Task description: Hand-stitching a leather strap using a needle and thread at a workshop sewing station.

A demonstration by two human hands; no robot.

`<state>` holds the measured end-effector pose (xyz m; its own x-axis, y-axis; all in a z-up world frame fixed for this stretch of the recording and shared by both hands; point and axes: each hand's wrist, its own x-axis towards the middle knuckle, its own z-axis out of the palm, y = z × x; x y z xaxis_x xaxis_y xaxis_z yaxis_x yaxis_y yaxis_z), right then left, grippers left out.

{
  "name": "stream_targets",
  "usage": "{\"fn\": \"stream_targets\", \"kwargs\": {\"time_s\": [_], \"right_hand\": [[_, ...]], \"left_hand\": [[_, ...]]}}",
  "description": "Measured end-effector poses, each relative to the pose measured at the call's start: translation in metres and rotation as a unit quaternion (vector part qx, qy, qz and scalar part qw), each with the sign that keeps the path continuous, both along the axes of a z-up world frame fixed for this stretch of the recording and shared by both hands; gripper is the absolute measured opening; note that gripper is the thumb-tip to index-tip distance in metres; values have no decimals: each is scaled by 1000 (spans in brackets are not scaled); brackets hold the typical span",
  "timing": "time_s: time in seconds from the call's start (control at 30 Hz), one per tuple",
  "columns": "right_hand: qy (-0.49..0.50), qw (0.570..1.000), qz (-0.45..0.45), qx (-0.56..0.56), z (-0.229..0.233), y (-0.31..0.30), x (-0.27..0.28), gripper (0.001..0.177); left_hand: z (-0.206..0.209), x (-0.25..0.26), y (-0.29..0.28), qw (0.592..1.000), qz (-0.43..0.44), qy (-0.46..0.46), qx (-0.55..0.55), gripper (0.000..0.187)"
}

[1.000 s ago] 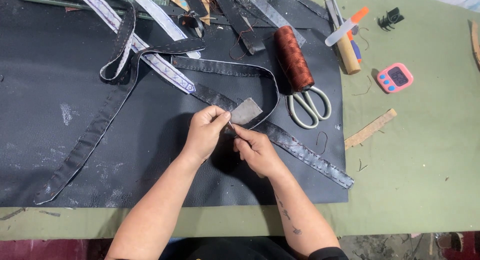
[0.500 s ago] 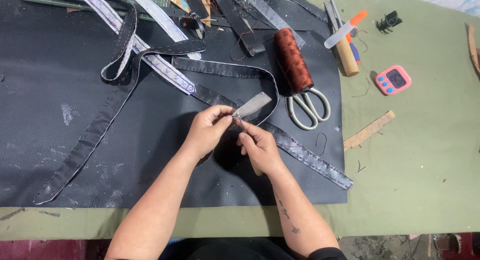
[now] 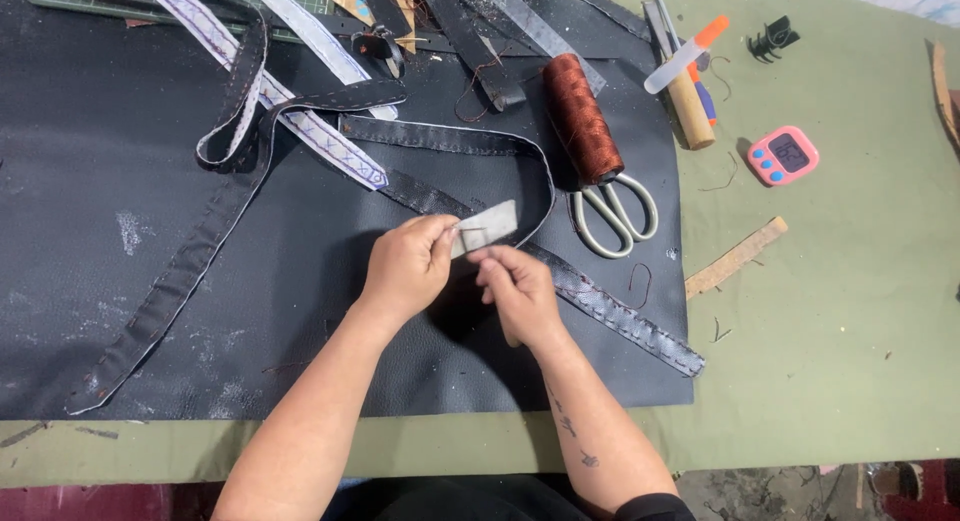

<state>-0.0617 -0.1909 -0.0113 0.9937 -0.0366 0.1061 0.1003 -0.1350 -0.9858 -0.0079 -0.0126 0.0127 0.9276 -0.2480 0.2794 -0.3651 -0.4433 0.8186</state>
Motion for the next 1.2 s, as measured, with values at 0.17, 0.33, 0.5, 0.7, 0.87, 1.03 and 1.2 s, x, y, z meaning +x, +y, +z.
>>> {"fn": "stream_targets", "kwargs": {"time_s": [0.17, 0.33, 0.5, 0.7, 0.87, 1.03, 1.2], "right_hand": [[-40, 997, -59, 27, 16, -7, 2, 23], [-39, 996, -56, 49, 15, -9, 1, 21], [-9, 984, -129, 126, 41, -38, -9, 24], [8, 961, -243, 132, 51, -131, -57, 28], [12, 901, -364, 234, 88, -188, -128, 13], [2, 890, -412, 197, 88, -259, -187, 17], [133, 841, -496, -168, 115, -252, -209, 32]], "left_hand": [[1, 1, 2, 1000, 21, -6, 8, 21], [1, 2, 4, 1000, 19, 0, 16, 22], [7, 0, 2, 1000, 7, -1, 22, 23], [7, 5, 7, 1000, 1, 4, -1, 22], [8, 5, 11, 998, -29, 50, 30, 27], [1, 9, 18, 999, -14, 35, 29, 24], [4, 11, 20, 999, 11, 51, 4, 29]]}}
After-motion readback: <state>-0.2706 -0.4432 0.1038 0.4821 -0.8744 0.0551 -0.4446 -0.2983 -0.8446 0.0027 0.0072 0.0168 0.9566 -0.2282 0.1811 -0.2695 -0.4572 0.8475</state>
